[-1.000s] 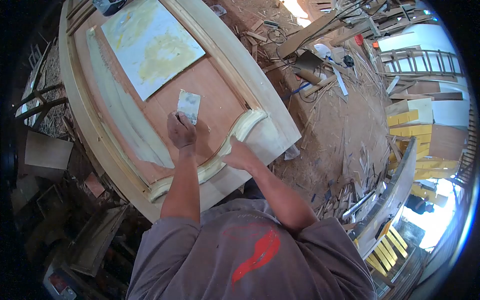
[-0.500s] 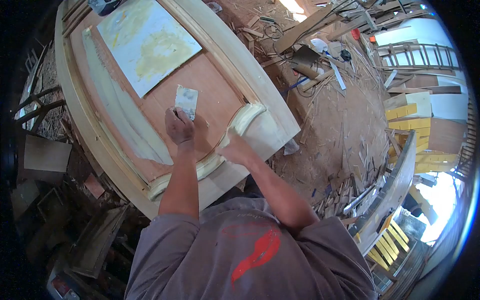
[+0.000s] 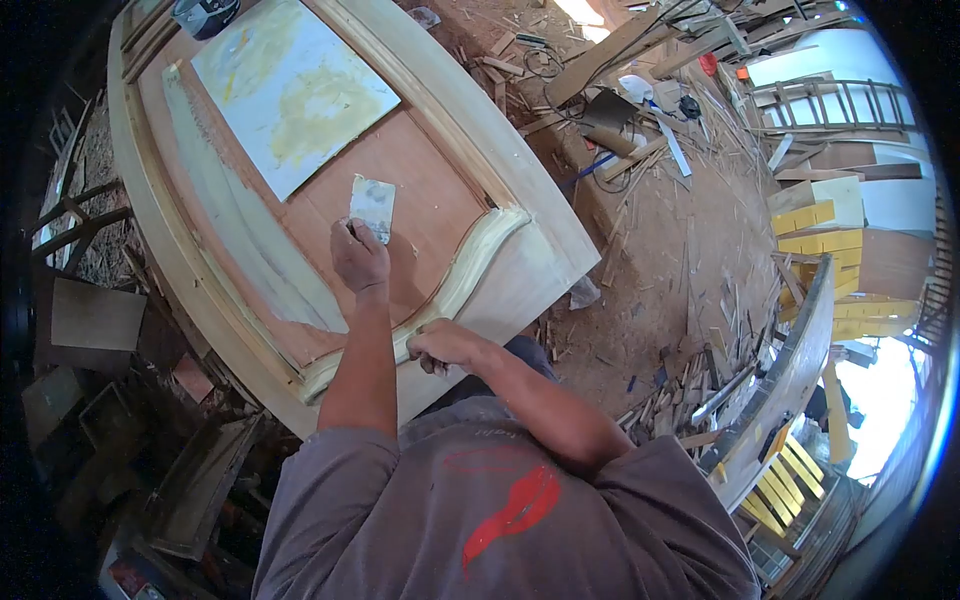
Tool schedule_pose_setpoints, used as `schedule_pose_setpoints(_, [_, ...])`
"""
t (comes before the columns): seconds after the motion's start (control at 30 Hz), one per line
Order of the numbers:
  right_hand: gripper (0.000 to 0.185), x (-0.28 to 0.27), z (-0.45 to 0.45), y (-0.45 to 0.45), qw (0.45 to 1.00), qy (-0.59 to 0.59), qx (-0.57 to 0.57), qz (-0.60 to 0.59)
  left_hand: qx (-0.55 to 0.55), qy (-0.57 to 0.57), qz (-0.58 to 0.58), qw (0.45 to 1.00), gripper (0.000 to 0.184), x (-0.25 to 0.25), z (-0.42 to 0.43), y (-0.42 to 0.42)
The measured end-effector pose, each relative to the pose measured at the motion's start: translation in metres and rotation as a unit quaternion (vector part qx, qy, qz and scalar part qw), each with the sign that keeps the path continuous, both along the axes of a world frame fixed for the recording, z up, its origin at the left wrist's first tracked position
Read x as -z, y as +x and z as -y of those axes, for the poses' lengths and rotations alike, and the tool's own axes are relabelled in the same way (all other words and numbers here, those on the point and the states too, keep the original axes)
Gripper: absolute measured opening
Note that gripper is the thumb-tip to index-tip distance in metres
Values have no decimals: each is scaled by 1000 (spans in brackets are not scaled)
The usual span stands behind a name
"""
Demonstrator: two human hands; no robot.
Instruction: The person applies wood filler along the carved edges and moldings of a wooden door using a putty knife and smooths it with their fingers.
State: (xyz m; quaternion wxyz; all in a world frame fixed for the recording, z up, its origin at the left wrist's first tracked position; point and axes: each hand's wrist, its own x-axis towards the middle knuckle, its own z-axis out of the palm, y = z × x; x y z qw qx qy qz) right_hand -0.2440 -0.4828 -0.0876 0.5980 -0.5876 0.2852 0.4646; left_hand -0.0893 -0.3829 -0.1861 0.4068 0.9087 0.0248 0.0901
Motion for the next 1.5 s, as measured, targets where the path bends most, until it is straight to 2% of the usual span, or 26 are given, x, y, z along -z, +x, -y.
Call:
schedule_pose_setpoints(0.17, [88, -26, 38, -11, 991, -36, 91, 92, -1, -10, -3, 1000, 28, -4, 2, -1])
schedule_pose_setpoints(0.33, [84, -37, 76, -12, 959, -203, 78, 180, -20, -36, 41, 998, 21, -1, -2, 0])
schedule_pose_setpoints(0.37, [83, -42, 82, -14, 951, -227, 82, 196, -16, -90, 12, 996, 22, -4, -6, 1])
schedule_pose_setpoints(0.43, [82, -48, 90, -22, 948, -224, 94, 206, -11, -196, -48, 979, 24, -7, -21, 4])
schedule_pose_setpoints(0.53, [79, -53, 97, -44, 942, -237, 85, 222, 45, -297, -23, 954, 27, -6, -66, -6])
schedule_pose_setpoints(0.63, [76, -40, 101, -75, 939, -222, 108, 238, -37, -365, -62, 928, 25, -29, -120, -48])
schedule_pose_setpoints(0.67, [75, -36, 101, -81, 940, -210, 121, 241, -64, -350, -50, 933, 22, -31, -141, -62])
schedule_pose_setpoints(0.77, [71, -39, 94, -89, 939, -254, 31, 231, -109, -357, -58, 926, 19, -49, -205, -116])
schedule_pose_setpoints(0.87, [69, -44, 80, -79, 938, -236, -21, 252, -165, -431, -78, 884, 15, -55, -251, -164])
schedule_pose_setpoints(0.93, [68, -37, 72, -74, 944, -206, -12, 258, -207, -497, -85, 839, 16, -78, -256, -188])
schedule_pose_setpoints(0.97, [68, -34, 67, -73, 946, -191, -8, 260, -168, -524, -98, 829, 19, -73, -267, -203])
schedule_pose_setpoints(1.07, [70, -33, 44, -69, 945, -122, 22, 302, -224, -562, -156, 781, 20, -89, -239, -226])
schedule_pose_setpoints(1.17, [81, -51, 8, -65, 940, 22, 90, 327, -187, -616, -183, 743, 22, -102, -184, -244])
schedule_pose_setpoints(1.27, [92, -71, -16, -63, 933, 96, 124, 324, -156, -652, -212, 711, 19, -125, -123, -249])
schedule_pose_setpoints(1.37, [92, -66, -13, -66, 933, 88, 127, 325, -121, -676, -224, 691, 17, -141, -79, -247])
schedule_pose_setpoints(1.5, [88, -76, 13, -48, 923, 68, 132, 354, -90, -630, -228, 737, 21, -146, -49, -242])
